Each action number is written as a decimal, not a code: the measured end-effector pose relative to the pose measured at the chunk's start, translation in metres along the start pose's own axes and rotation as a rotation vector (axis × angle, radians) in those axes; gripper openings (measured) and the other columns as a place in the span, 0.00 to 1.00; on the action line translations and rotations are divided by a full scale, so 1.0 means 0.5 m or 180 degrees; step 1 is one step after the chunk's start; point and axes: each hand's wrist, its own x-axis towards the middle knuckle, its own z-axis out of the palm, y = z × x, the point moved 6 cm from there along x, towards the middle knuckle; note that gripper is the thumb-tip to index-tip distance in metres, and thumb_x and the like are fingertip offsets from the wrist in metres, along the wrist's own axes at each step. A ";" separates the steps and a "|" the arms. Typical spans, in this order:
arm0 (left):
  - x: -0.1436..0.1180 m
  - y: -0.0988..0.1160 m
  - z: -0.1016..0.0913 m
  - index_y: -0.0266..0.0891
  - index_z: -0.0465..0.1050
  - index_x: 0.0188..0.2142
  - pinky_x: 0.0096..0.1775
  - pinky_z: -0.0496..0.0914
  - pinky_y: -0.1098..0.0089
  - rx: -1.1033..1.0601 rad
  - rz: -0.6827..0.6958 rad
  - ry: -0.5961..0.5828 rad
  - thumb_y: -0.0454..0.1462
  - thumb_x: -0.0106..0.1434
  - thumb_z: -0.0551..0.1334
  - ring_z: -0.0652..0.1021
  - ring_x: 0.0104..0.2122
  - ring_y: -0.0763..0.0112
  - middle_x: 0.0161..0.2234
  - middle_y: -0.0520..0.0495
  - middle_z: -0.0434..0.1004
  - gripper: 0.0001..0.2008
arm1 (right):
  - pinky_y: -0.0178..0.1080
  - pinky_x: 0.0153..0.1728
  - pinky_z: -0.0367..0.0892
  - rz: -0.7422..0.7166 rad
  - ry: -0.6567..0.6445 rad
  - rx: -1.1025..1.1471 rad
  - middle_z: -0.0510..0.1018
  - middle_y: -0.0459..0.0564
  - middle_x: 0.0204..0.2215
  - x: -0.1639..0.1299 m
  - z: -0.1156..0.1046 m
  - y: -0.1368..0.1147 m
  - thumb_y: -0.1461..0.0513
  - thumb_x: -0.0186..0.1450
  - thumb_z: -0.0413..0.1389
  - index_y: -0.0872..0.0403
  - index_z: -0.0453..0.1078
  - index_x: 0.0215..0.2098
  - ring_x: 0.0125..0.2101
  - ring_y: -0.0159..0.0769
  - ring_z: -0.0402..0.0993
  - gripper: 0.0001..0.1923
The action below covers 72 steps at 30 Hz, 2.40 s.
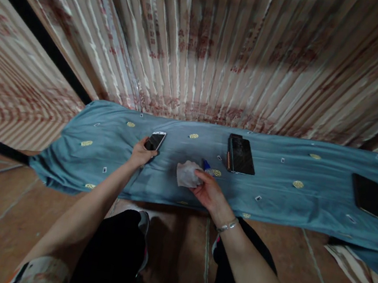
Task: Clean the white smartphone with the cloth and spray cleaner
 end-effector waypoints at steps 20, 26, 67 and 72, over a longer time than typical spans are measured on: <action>-0.323 0.106 0.112 0.37 0.75 0.51 0.34 0.73 0.70 -0.3628 -0.1662 -0.1163 0.35 0.50 0.68 0.82 0.37 0.64 0.40 0.43 0.83 0.26 | 0.42 0.47 0.77 -0.1367 0.0530 -0.0308 0.85 0.45 0.36 0.000 -0.032 -0.092 0.61 0.54 0.64 0.48 0.76 0.33 0.39 0.37 0.82 0.08; -0.354 0.102 0.135 0.35 0.75 0.51 0.38 0.74 0.67 -0.3845 -0.1975 -0.1473 0.38 0.58 0.66 0.83 0.43 0.58 0.44 0.38 0.83 0.21 | 0.45 0.51 0.74 -0.2130 0.0848 -0.1466 0.84 0.47 0.41 -0.001 -0.033 -0.128 0.53 0.61 0.58 0.48 0.76 0.41 0.45 0.40 0.79 0.12; -0.367 0.125 0.117 0.40 0.79 0.52 0.37 0.75 0.68 -0.3613 -0.1127 -0.1807 0.42 0.53 0.70 0.79 0.48 0.58 0.51 0.42 0.80 0.26 | 0.52 0.73 0.48 -0.2547 0.0075 -0.4401 0.58 0.56 0.72 -0.045 0.050 -0.049 0.47 0.75 0.38 0.54 0.52 0.74 0.72 0.41 0.51 0.35; -0.361 0.119 0.114 0.39 0.77 0.53 0.37 0.75 0.69 -0.3591 -0.1129 -0.1740 0.42 0.52 0.70 0.80 0.46 0.59 0.50 0.41 0.81 0.28 | 0.52 0.72 0.51 -0.2243 0.0176 -0.3923 0.62 0.51 0.71 -0.034 0.035 -0.051 0.43 0.74 0.38 0.48 0.56 0.72 0.71 0.41 0.55 0.34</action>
